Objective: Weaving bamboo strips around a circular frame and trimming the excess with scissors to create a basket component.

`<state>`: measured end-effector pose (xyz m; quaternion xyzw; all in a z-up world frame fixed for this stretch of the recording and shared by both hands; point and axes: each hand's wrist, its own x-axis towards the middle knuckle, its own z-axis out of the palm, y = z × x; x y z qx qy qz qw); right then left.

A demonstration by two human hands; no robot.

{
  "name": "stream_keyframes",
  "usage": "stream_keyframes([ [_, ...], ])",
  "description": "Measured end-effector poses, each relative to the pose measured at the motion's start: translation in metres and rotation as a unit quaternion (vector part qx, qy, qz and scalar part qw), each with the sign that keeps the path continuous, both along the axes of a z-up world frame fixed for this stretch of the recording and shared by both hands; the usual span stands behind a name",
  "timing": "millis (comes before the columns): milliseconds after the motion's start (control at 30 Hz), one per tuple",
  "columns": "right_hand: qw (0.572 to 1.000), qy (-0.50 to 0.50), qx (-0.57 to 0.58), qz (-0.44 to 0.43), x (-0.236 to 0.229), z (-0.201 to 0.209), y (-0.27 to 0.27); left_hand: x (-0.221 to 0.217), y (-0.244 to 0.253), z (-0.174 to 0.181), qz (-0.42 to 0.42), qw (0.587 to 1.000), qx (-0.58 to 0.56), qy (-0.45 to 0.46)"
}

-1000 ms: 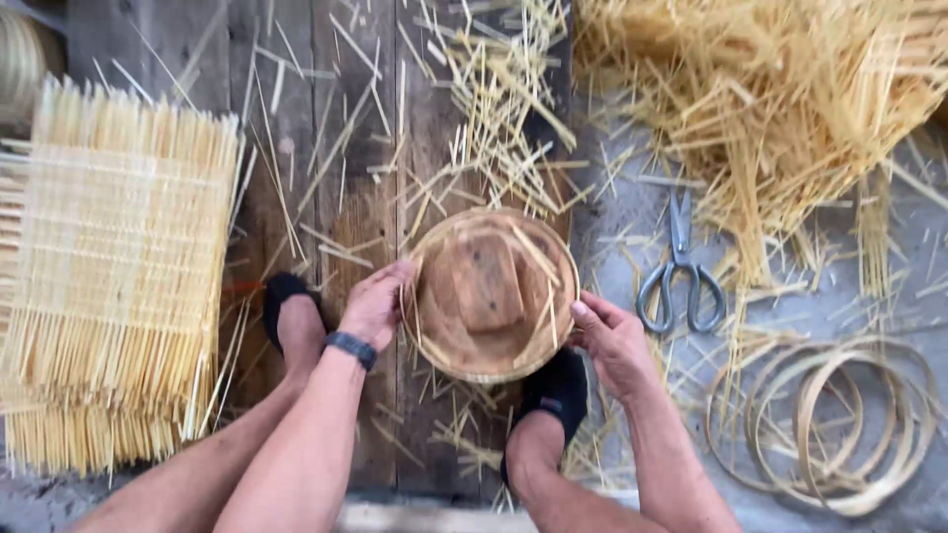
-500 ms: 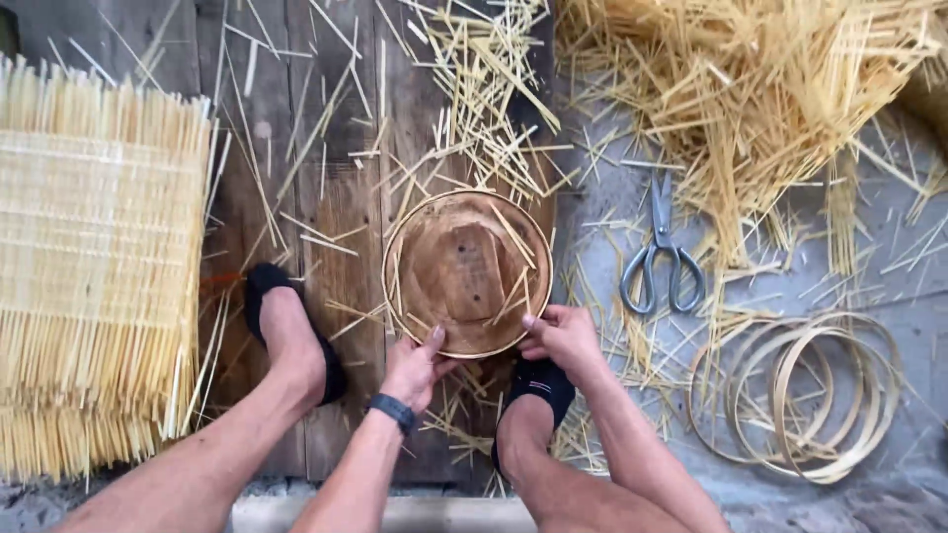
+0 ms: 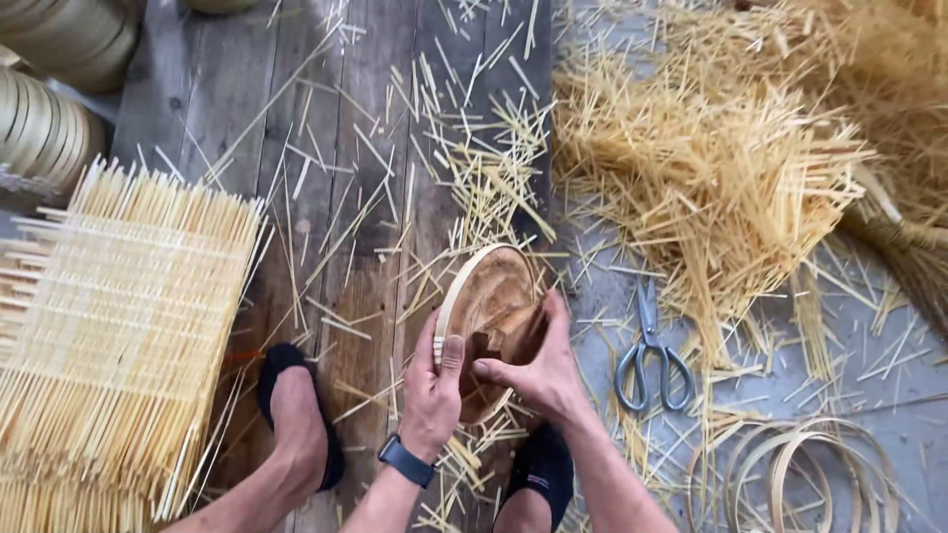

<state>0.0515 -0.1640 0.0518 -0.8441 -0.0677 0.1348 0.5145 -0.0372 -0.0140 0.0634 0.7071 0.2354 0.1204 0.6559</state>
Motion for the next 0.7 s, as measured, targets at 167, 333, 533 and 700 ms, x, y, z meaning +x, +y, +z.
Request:
stream_keyframes([
  [167,0.997,0.073,-0.011,-0.031,0.005,0.004,0.012,0.024,-0.010,0.001,0.061,0.998,0.003,0.012],
  [333,0.991,0.070,-0.021,-0.112,-0.009,0.006,0.016,0.029,0.008,-0.001,0.050,0.991,0.128,0.013],
  [533,0.993,0.054,0.052,-0.095,-0.008,-0.001,-0.013,0.021,0.017,-0.011,-0.008,0.991,0.117,0.056],
  [700,0.808,0.249,0.532,-0.038,-0.026,-0.097,-0.090,-0.011,0.076,-0.100,0.191,0.965,0.032,0.176],
])
